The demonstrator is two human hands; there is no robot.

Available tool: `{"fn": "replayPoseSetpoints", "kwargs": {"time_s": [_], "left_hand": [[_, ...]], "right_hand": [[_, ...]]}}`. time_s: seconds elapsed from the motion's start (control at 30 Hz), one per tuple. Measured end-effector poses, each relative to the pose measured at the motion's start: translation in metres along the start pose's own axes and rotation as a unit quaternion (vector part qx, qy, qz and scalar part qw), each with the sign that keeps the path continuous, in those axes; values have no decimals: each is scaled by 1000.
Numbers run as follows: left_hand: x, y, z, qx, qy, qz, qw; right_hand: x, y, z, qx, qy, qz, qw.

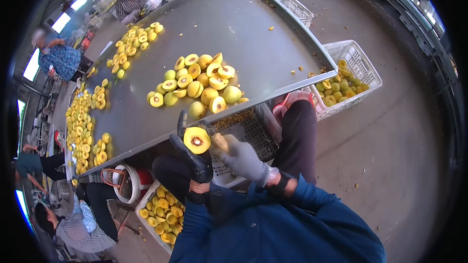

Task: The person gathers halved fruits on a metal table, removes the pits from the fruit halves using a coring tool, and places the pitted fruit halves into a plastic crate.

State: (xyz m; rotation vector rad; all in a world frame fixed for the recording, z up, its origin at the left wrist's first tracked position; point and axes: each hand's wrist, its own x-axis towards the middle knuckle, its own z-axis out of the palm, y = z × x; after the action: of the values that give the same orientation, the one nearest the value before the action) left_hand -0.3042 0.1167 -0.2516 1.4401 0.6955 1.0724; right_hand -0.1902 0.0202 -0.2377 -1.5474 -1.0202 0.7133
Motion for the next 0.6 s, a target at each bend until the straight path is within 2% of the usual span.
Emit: {"fn": "replayPoseSetpoints", "kwargs": {"time_s": [0.03, 0.13, 0.17, 0.37, 0.47, 0.6], "left_hand": [[-3, -2, -3, -21, 3, -17, 1000], [-10, -7, -8, -51, 10, -45, 998], [-11, -8, -9, -56, 11, -50, 997], [-16, -11, -12, -72, 20, -68, 995], [-14, -12, -11, -79, 24, -71, 994], [-10, -11, -10, -90, 26, -79, 992]], "right_hand": [[-1, -1, -5, -85, -23, -4, 996], [-3, -18, -6, -251, -15, -114, 961], [0, -18, -8, -259, 1, -203, 944], [-1, -19, -5, -454, -42, -206, 866], [0, -9, -5, -414, -37, -233, 879], [1, -2, -2, -384, -50, -215, 896]]}}
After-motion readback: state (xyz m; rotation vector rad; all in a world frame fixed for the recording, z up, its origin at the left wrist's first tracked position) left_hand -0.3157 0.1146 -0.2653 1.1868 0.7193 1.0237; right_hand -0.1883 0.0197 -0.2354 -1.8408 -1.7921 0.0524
